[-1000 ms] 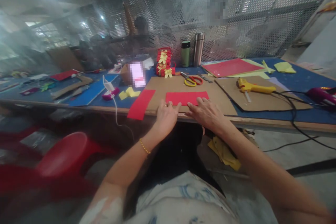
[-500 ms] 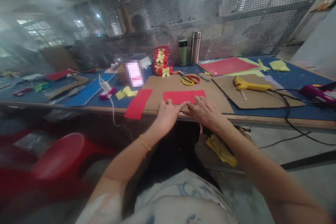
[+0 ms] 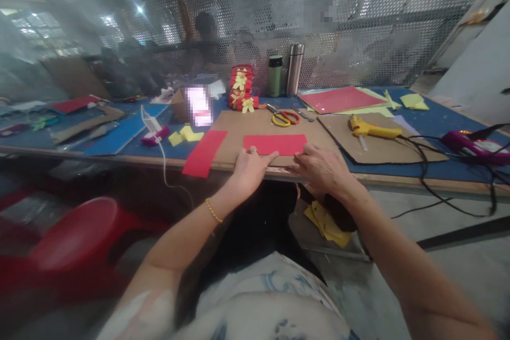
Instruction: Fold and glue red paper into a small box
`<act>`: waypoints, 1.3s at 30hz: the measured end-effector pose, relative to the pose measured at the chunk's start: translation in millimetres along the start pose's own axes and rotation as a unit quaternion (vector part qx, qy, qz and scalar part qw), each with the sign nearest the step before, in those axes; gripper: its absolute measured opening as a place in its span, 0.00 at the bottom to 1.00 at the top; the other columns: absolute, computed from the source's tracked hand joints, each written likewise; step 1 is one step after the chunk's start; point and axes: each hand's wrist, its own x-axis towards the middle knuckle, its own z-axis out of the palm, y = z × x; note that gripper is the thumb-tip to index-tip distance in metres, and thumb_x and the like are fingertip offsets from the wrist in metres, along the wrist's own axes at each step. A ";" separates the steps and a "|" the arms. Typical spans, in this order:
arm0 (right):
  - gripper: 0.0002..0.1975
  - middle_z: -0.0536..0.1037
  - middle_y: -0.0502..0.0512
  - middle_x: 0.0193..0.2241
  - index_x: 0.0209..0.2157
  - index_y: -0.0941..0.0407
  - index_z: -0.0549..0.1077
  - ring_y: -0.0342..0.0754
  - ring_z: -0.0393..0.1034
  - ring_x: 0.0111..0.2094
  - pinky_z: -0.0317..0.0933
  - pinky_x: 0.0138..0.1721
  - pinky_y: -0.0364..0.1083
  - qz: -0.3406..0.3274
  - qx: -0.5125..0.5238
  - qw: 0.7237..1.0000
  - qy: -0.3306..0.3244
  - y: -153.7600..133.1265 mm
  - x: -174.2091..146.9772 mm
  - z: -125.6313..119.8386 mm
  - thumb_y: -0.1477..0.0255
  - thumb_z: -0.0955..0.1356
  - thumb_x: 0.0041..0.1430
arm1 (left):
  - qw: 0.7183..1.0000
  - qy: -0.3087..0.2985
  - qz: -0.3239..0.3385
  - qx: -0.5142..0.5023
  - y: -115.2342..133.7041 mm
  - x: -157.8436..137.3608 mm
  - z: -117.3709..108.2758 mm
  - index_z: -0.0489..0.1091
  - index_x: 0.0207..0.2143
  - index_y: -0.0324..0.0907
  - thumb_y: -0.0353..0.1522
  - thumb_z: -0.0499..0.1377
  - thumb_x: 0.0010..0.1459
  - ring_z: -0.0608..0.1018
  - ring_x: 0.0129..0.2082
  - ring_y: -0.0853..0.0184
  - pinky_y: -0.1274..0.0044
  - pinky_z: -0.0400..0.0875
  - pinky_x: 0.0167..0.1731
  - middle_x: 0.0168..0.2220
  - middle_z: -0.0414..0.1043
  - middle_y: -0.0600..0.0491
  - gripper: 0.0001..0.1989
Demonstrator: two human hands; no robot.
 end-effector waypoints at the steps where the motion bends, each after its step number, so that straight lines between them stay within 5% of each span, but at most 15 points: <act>1: 0.21 0.77 0.63 0.42 0.41 0.56 0.82 0.53 0.69 0.45 0.54 0.37 0.47 0.002 -0.006 1.000 0.002 2.3 -2.2 -0.4 0.59 0.61 0.72 | 1.000 -0.002 0.000 0.003 -0.1 0.0 -0.8 0.62 0.68 0.55 0.21 0.48 0.67 0.76 0.42 0.57 0.69 0.64 0.42 0.40 0.77 0.40 0.32; 13: 0.21 0.78 0.64 0.36 0.35 0.57 0.82 0.55 0.70 0.43 0.52 0.41 0.49 0.045 -0.054 0.996 0.052 27.5 -25.7 -2.5 0.61 0.62 0.72 | 1.000 0.010 0.002 -0.023 -0.9 0.0 2.3 0.63 0.68 0.54 0.21 0.53 0.65 0.76 0.48 0.53 0.67 0.66 0.44 0.38 0.78 0.40 0.32; 18: 0.19 0.79 0.63 0.39 0.39 0.59 0.81 0.52 0.70 0.40 0.55 0.41 0.46 0.007 0.071 0.987 0.142 23.1 -4.4 7.2 0.68 0.60 0.72 | 1.000 -0.012 0.003 0.016 1.0 -0.7 -1.3 0.59 0.69 0.53 0.21 0.52 0.65 0.76 0.48 0.53 0.69 0.64 0.42 0.38 0.78 0.40 0.33; 21: 0.18 0.80 0.61 0.36 0.36 0.59 0.80 0.48 0.70 0.35 0.54 0.35 0.44 0.038 0.150 0.985 0.077 19.8 15.6 12.2 0.68 0.61 0.70 | 0.999 -0.019 -0.001 0.026 1.9 -0.5 -2.5 0.59 0.69 0.54 0.20 0.51 0.65 0.76 0.47 0.54 0.69 0.64 0.42 0.37 0.78 0.41 0.34; 27: 0.19 0.82 0.60 0.33 0.35 0.57 0.80 0.49 0.71 0.31 0.49 0.28 0.45 0.106 0.137 0.984 -0.040 29.5 49.2 9.6 0.56 0.66 0.65 | 1.000 -0.010 -0.008 0.017 2.1 -0.9 -1.8 0.61 0.68 0.54 0.19 0.49 0.65 0.76 0.45 0.55 0.69 0.64 0.42 0.39 0.77 0.40 0.34; 34: 0.17 0.72 0.49 0.17 0.25 0.57 0.76 0.42 0.66 0.21 0.53 0.24 0.41 0.077 0.198 0.966 -0.149 47.6 63.2 2.3 0.60 0.69 0.62 | 1.000 -0.027 -0.011 -0.007 2.9 0.1 -4.9 0.60 0.70 0.55 0.20 0.49 0.66 0.77 0.47 0.54 0.67 0.65 0.45 0.42 0.77 0.38 0.34; 39: 0.16 0.72 0.49 0.16 0.20 0.57 0.72 0.42 0.66 0.19 0.58 0.24 0.42 0.106 0.271 0.936 -0.195 50.9 64.0 -0.9 0.65 0.71 0.59 | 0.999 -0.036 -0.004 -0.004 2.4 -1.5 -9.0 0.59 0.70 0.53 0.20 0.48 0.66 0.76 0.49 0.53 0.68 0.64 0.44 0.41 0.77 0.39 0.34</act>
